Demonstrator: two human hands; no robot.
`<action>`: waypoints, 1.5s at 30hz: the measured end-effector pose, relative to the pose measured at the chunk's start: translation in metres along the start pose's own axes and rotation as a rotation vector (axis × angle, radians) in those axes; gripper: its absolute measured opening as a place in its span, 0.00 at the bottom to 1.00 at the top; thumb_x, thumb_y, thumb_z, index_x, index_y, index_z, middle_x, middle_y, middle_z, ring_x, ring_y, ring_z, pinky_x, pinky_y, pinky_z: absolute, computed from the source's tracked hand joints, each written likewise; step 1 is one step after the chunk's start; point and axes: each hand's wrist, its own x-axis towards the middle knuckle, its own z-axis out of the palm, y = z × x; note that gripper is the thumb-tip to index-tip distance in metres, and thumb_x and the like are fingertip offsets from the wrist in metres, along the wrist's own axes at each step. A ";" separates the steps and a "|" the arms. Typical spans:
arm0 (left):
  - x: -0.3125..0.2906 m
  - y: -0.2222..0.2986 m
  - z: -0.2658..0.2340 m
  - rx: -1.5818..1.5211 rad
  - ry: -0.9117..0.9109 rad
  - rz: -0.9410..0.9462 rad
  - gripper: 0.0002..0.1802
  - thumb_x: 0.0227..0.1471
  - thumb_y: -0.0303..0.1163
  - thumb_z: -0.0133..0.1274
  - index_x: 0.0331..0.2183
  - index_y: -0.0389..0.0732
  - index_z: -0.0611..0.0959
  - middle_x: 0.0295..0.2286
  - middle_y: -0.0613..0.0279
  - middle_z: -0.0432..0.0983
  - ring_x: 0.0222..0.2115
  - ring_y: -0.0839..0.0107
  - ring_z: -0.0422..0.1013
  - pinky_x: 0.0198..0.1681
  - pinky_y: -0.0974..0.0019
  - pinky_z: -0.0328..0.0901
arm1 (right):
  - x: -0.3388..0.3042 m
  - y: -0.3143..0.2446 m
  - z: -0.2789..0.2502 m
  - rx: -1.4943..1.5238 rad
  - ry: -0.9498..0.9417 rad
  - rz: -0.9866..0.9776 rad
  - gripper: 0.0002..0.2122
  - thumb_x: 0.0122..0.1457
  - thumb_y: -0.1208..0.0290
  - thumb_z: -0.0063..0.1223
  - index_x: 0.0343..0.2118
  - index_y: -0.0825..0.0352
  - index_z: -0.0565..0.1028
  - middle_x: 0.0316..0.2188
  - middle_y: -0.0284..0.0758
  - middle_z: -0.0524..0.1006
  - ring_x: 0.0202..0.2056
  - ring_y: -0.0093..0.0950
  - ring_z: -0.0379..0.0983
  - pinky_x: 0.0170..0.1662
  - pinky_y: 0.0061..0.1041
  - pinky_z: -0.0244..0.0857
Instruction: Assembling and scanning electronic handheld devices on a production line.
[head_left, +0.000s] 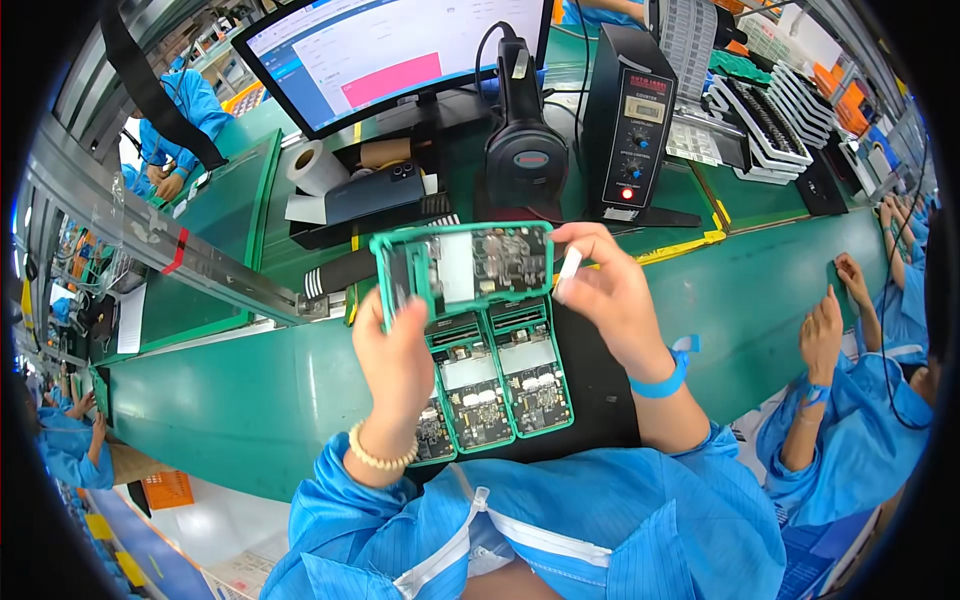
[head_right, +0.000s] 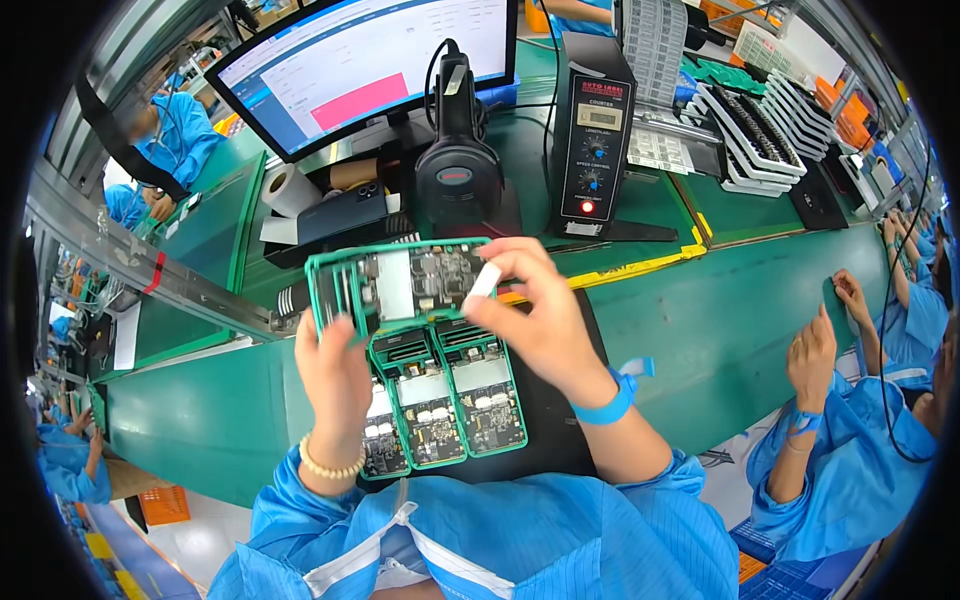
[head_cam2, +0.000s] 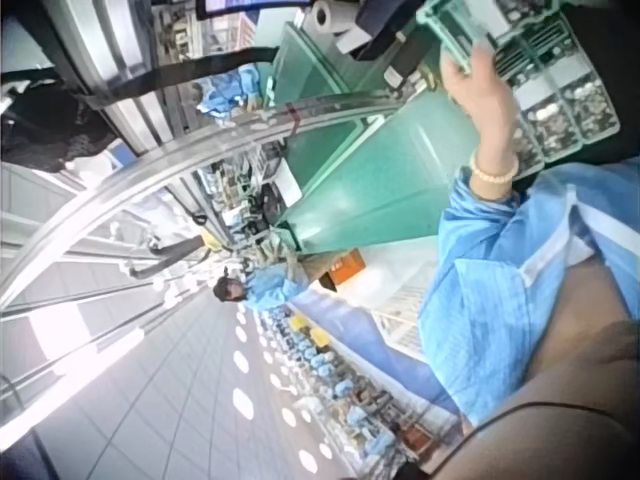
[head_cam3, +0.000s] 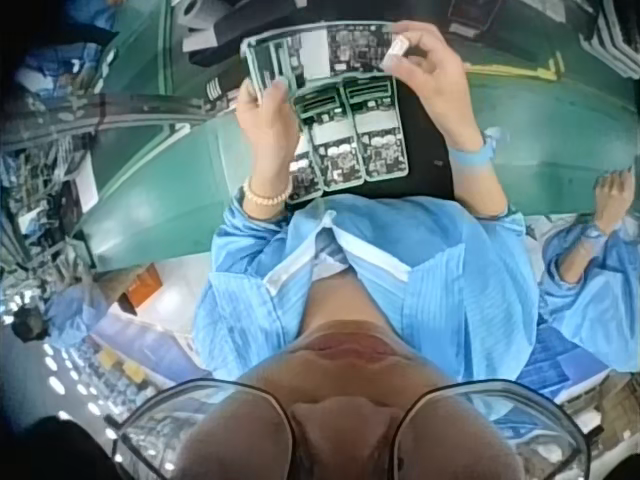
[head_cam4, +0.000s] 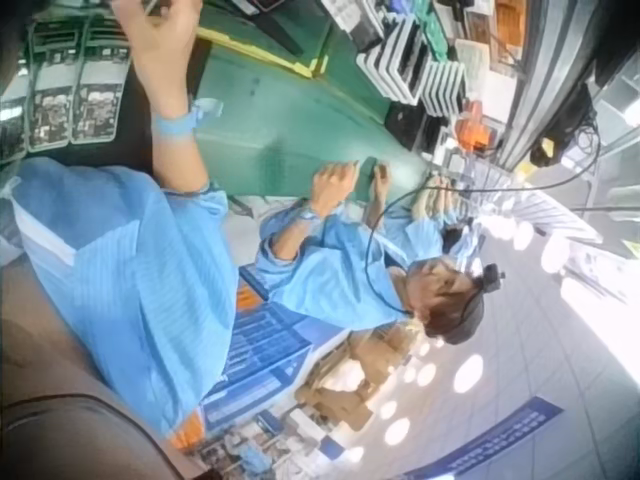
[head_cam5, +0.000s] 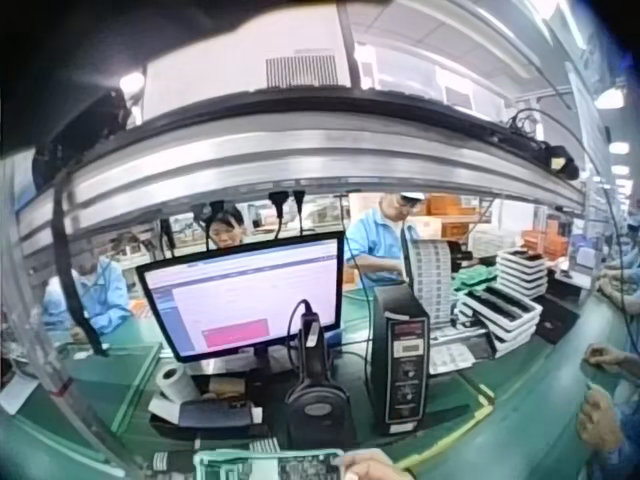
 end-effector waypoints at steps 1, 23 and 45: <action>-0.012 -0.003 -0.012 0.148 -0.085 0.156 0.08 0.37 0.23 0.52 0.17 0.38 0.69 0.21 0.66 0.67 0.24 0.79 0.63 0.33 0.72 0.59 | -0.004 -0.008 0.007 0.022 -0.048 -0.025 0.09 0.43 0.69 0.55 0.26 0.66 0.68 0.41 0.34 0.63 0.43 0.24 0.60 0.43 0.24 0.55; -0.030 0.025 -0.028 0.106 -0.773 0.242 0.15 0.34 0.26 0.58 0.25 0.38 0.68 0.32 0.55 0.66 0.34 0.64 0.64 0.48 0.55 0.53 | -0.058 -0.029 0.016 -0.933 -0.133 -0.526 0.19 0.43 0.76 0.51 0.43 0.65 0.69 0.31 0.34 0.71 0.27 0.29 0.67 0.29 0.25 0.59; -0.058 -0.059 -0.050 0.131 -0.430 -0.795 0.27 0.48 0.30 0.41 0.50 0.33 0.59 0.47 0.61 0.56 0.43 0.71 0.58 0.48 0.65 0.54 | -0.146 0.044 0.014 -0.738 0.361 -0.340 0.11 0.37 0.78 0.51 0.29 0.63 0.72 0.32 0.36 0.68 0.36 0.34 0.60 0.41 0.31 0.52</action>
